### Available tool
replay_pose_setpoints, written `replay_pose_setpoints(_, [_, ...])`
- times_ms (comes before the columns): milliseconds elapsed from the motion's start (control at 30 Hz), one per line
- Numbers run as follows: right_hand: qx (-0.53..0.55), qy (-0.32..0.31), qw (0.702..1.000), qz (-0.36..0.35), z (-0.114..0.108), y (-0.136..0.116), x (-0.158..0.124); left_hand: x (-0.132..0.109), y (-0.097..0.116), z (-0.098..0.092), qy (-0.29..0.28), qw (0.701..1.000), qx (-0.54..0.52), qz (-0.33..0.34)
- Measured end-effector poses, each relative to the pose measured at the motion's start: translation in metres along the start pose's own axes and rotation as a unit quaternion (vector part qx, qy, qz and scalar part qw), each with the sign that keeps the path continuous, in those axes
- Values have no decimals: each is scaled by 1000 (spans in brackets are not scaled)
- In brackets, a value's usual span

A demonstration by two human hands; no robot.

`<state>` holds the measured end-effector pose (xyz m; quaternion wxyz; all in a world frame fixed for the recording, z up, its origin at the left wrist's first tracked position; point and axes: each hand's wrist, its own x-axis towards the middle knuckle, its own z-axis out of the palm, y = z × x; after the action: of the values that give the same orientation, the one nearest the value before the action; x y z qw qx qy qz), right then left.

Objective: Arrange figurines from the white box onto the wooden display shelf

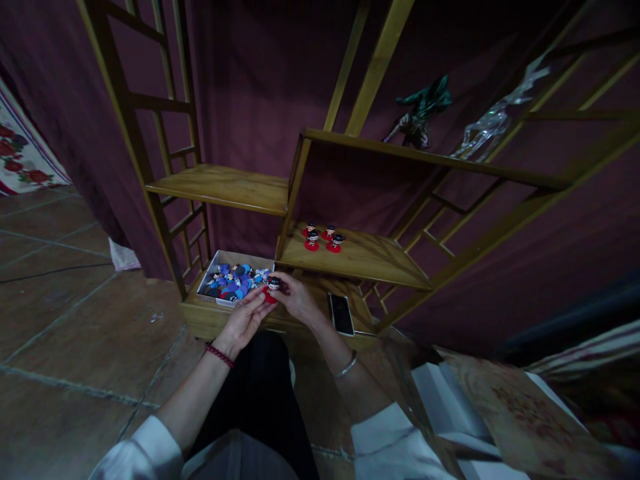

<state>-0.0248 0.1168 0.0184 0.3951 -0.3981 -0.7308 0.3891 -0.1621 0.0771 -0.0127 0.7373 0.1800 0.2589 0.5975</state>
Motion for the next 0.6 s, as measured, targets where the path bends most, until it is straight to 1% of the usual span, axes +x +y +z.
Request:
replay_pose_setpoints(100, [-13, 7, 1000, -4, -8, -3, -2, 0, -1, 11, -3, 1000, 21, -1])
replay_pose_setpoints(333, [-49, 1, 999, -8, -30, -15, -11, 1, -6, 33, -14, 997, 71, -5])
replay_pose_setpoints(600, [-119, 7, 992, -25, -37, -25, -19, -2, -7, 48, 14, 993, 114, -28])
